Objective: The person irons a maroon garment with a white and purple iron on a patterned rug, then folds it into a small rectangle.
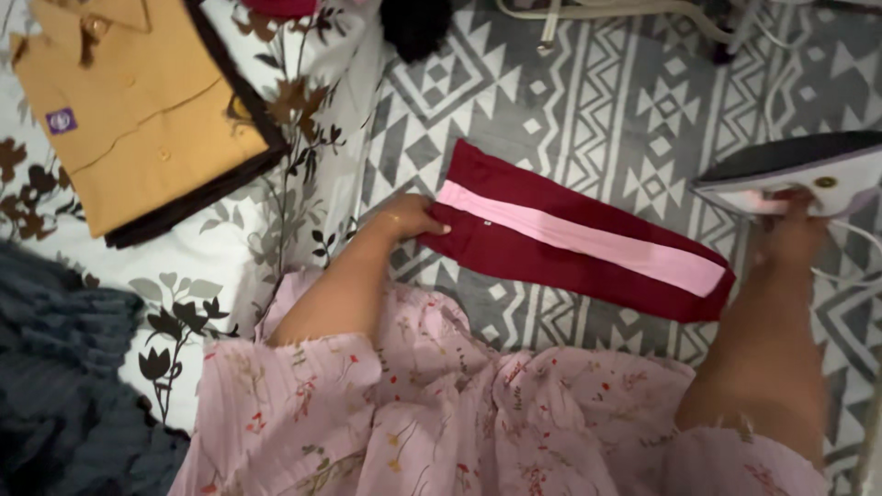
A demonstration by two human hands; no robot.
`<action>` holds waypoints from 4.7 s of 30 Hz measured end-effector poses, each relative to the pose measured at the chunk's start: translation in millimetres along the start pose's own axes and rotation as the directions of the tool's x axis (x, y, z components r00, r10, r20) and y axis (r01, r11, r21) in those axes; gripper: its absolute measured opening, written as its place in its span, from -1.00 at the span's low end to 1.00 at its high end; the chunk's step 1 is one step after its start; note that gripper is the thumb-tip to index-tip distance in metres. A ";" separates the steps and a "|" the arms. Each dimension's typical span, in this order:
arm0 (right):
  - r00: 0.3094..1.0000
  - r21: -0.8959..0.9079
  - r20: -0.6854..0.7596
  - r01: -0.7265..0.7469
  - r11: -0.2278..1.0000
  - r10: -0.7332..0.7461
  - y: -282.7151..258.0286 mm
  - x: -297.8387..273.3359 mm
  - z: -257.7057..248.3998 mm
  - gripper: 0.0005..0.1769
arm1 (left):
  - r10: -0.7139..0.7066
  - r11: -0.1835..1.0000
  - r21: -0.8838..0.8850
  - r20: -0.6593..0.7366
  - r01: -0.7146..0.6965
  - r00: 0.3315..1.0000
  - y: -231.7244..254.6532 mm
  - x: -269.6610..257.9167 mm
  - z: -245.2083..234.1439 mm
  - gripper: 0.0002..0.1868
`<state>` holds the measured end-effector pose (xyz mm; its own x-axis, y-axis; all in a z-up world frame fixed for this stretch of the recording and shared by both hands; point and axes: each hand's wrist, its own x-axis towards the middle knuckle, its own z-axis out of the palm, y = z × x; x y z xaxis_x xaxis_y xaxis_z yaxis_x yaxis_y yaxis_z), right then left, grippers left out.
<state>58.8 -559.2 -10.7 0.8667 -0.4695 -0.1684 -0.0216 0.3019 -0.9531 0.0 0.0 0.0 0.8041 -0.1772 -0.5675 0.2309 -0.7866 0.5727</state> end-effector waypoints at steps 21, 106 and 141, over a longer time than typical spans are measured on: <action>0.387 -0.347 0.873 0.920 -0.181 0.298 -11.6 -257.1 194.9 -0.68 | -0.204 0.977 0.061 -0.033 0.205 0.979 19.9 -13.3 -11.7 -0.55; 0.657 -0.619 0.743 0.747 -0.244 0.125 -0.3 -205.6 250.7 -0.56 | -0.197 0.968 0.040 -0.493 0.249 0.847 36.6 25.1 9.1 -0.61; 0.681 -0.641 0.678 0.732 -0.230 0.276 -0.9 -152.8 276.5 -0.53 | -0.283 0.954 -0.260 -0.613 0.150 0.737 42.6 42.4 -0.8 -0.69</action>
<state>64.2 -258.3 85.5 0.9223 0.3263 -0.2070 0.3198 -0.9452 -0.0650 44.3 -40.5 0.8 0.8634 0.4549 -0.2181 0.4836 -0.6231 0.6147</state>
